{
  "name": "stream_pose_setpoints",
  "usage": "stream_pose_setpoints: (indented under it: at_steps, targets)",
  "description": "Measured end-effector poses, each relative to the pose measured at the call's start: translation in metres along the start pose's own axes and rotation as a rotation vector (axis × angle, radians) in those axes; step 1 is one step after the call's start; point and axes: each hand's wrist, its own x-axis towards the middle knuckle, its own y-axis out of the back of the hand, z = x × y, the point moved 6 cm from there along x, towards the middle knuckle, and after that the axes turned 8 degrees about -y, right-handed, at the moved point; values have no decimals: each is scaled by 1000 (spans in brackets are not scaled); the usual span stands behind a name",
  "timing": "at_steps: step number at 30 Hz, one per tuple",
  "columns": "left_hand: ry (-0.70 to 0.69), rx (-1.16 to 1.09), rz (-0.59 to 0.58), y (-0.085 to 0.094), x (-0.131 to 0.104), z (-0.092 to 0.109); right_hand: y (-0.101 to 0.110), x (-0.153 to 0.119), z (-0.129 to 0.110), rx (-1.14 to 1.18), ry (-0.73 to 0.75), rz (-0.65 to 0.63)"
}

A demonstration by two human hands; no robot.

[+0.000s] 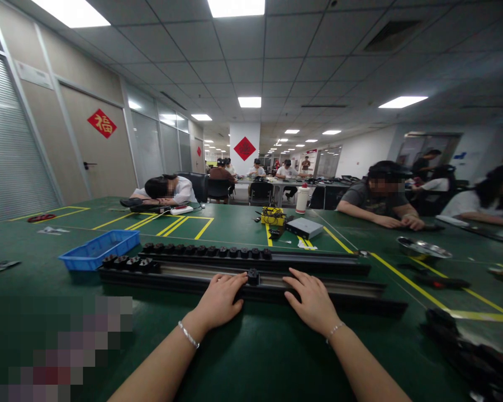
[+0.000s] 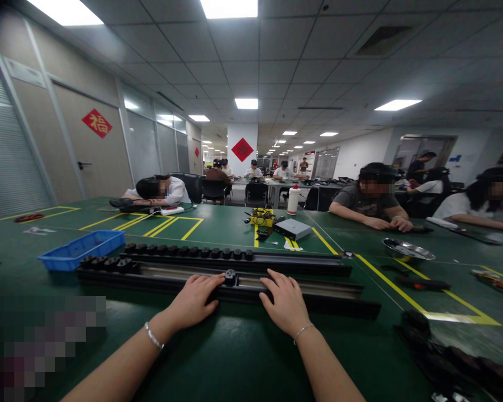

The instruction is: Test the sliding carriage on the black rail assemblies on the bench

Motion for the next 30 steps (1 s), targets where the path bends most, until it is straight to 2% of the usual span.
stream_pose_setpoints:
  at_steps: [6, 10, 20, 30]
  targets:
    - [10, -16, 13, -1, 1, -1, -13, -3, -25, 9, 74, -103]
    - [0, -16, 23, 0, 1, -1, -14, -5, -34, 23, 94, -129]
    - [35, 48, 33, -2, 3, 7, -16, -7, -42, 79, 151, -93]
    - [57, 118, -16, -1, 4, 11, -19, -10, -48, 22, 199, -148]
